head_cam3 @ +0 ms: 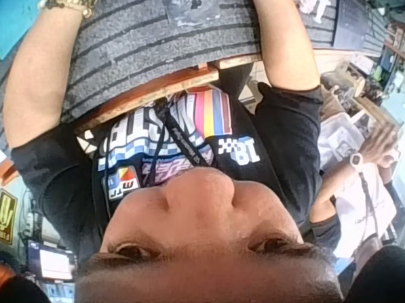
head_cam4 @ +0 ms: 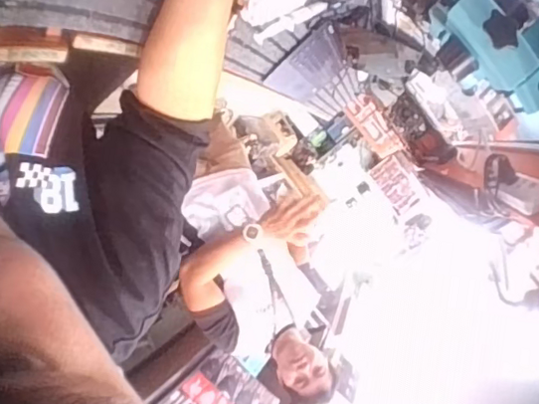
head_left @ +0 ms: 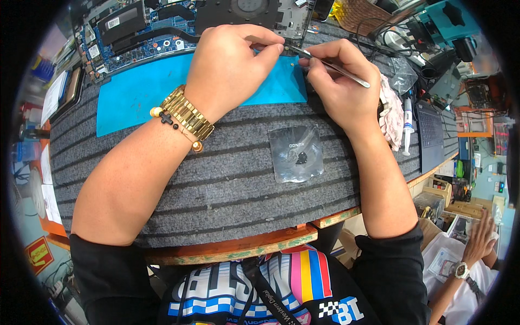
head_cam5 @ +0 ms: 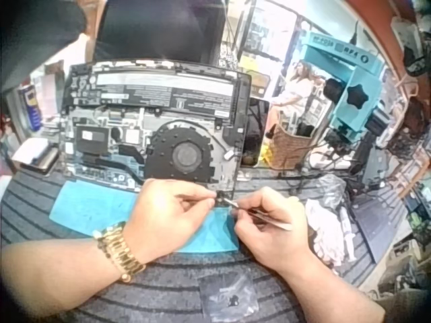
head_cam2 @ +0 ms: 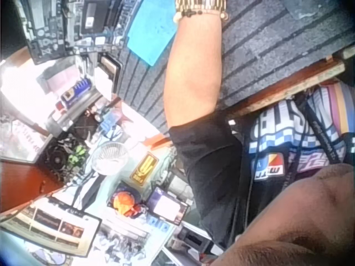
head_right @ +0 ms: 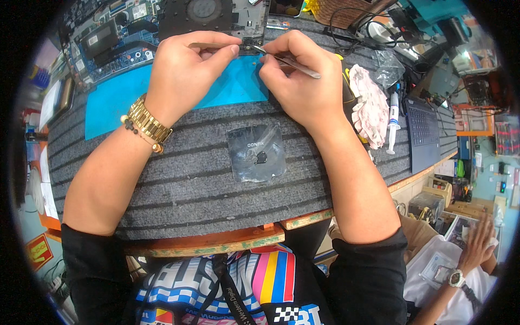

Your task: The person uses tweezers to manipulate small connectors and cables inside an open laptop chassis on a repair bench.

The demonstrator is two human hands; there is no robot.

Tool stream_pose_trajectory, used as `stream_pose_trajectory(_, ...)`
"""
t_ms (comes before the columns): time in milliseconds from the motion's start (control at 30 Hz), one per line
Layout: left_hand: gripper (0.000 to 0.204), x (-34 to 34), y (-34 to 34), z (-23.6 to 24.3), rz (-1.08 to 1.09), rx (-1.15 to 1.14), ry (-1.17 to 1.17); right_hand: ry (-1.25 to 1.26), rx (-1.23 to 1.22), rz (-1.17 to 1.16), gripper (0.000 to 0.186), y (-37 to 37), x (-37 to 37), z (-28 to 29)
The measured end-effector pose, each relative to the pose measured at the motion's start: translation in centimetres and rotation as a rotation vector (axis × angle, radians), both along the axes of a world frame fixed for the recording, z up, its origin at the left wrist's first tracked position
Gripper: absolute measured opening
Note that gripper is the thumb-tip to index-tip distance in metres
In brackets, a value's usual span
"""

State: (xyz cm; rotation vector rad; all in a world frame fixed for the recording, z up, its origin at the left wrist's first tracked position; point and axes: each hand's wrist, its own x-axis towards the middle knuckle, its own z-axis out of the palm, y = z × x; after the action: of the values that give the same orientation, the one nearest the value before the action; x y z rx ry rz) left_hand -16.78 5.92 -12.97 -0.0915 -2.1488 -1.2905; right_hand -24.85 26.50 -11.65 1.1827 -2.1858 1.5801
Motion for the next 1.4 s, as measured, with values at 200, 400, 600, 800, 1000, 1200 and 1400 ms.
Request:
stream_pose_trajectory(200,0.02,0.4,-0.2,0.1,-0.005,-0.052,-0.09,-0.018,0.148,-0.006,0.013,0.5,0.3,0.6)
stream_pose_trajectory(400,0.02,0.3,-0.1,0.2,0.006,-0.055,-0.078,-0.002,-0.019,-0.006,0.012,0.2,0.0,0.3)
stream_pose_trajectory(600,0.019,0.1,0.1,0.0,0.006,0.018,-0.021,-0.063,0.012,0.041,0.012,0.6,0.5,0.9)
stream_pose_trajectory(800,0.019,0.0,0.1,-0.1,-0.003,0.001,0.016,-0.074,0.025,0.048,0.01,0.6,0.5,1.0)
stream_pose_trajectory(1000,0.019,0.8,0.2,0.9,-0.038,-0.067,-0.004,-0.201,-0.023,0.059,0.007,2.8,0.7,2.3)
stream_pose_trajectory(1200,0.019,1.0,-0.1,1.3,-0.064,-0.169,0.045,-0.204,-0.12,0.076,0.014,6.8,5.7,3.3)
stream_pose_trajectory(1400,0.023,0.4,-0.2,0.6,-0.051,-0.23,0.19,0.11,0.183,0.046,0.02,10.3,12.2,1.4)
